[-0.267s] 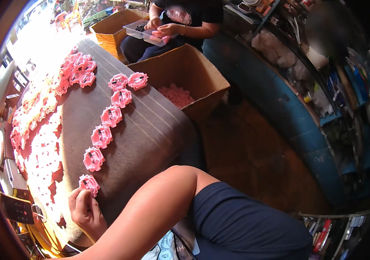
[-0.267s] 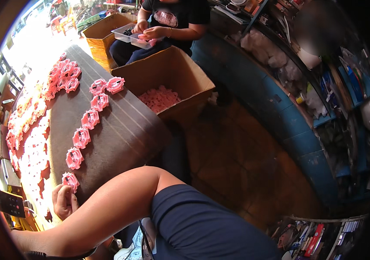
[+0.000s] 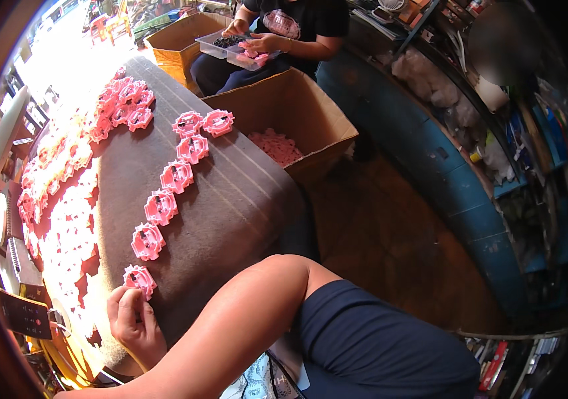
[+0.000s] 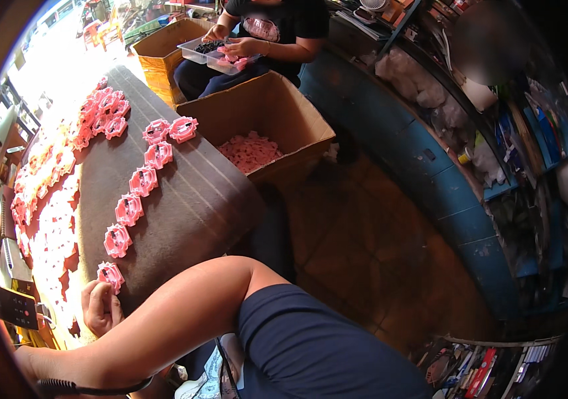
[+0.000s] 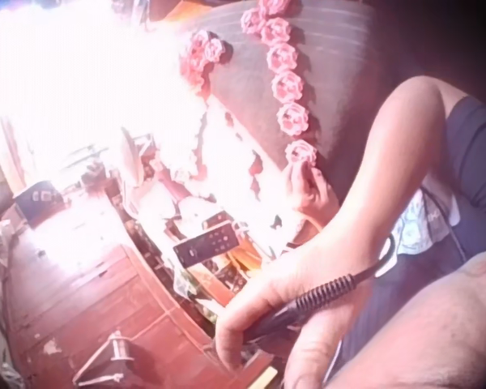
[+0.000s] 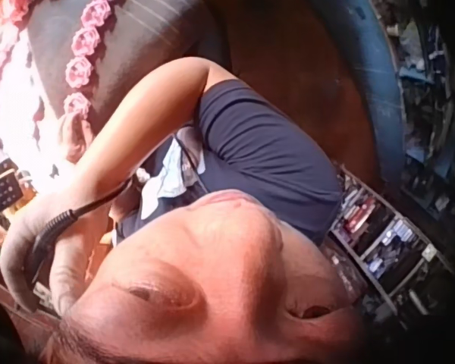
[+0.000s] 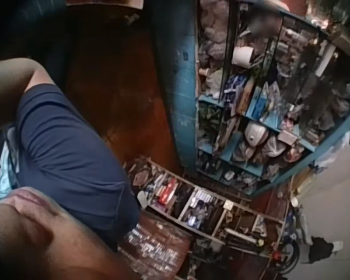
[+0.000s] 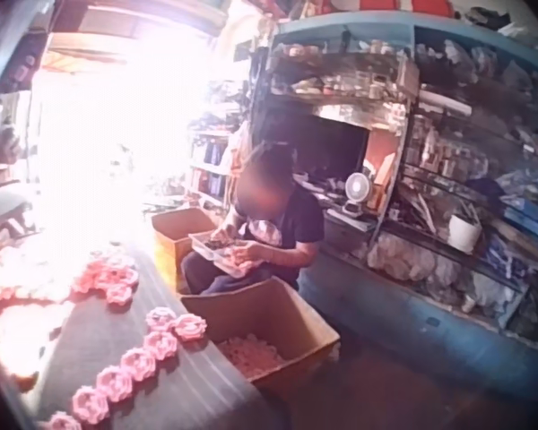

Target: The person uses a soldering iron to attach small components to pink plastic flower-shaped parts. They pick up each part, apply solder to the center, and place the finished piece on the table. A smartphone is visible on the left, and another person works nearby.

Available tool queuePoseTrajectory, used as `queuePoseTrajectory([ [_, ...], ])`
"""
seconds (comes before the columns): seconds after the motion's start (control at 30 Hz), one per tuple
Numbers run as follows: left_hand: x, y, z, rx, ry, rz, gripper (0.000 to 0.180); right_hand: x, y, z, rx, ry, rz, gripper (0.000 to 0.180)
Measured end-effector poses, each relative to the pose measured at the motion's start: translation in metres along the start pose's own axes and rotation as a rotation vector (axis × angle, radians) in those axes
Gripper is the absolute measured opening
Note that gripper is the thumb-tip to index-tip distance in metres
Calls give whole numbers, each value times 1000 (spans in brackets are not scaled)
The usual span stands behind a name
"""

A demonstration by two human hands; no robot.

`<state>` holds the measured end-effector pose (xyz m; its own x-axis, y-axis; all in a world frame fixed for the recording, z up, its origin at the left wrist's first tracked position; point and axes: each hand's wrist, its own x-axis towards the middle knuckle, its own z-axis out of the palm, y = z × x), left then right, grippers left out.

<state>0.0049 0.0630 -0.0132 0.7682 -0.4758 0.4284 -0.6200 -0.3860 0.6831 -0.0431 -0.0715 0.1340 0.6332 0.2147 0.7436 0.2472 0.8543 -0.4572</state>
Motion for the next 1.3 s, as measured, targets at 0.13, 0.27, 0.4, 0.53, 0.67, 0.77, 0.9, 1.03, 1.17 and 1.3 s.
queuePoseTrajectory([
  [0.13, -3, -4, -2, -53, 29, -1, 20, -10, -7, -22, -222, 79, -18, 35],
  [0.27, -11, -22, -12, 79, 6, -31, 29, -41, -14, -55, -525, 244, -49, 33],
  [0.4, -3, 5, -19, 63, 71, 30, 41, -81, -20, -82, -833, 422, -18, 31],
  [0.53, 6, 12, -6, 2, 37, 41, 22, -105, -20, -91, -1106, 489, 36, 32],
  [0.67, 6, 13, -4, -6, 61, 29, 18, -113, -15, -96, -1496, 204, 56, 42],
  [0.77, 6, 13, -3, 0, 68, 43, 19, -113, -6, -98, -1678, 84, 14, 40],
  [0.9, 6, 11, -2, 12, 78, 63, 20, -118, 5, -101, -1739, 65, -5, 36],
  [1.03, 5, 10, -1, 10, 87, 59, 22, -119, 11, -101, -1775, 40, -11, 33],
  [1.17, 6, 12, -2, 15, 88, 78, 25, -117, 16, -100, -1812, 28, -32, 30],
  [1.3, 4, 9, -2, 9, 98, 95, 26, -119, 18, -102, -1831, 23, -15, 32],
])
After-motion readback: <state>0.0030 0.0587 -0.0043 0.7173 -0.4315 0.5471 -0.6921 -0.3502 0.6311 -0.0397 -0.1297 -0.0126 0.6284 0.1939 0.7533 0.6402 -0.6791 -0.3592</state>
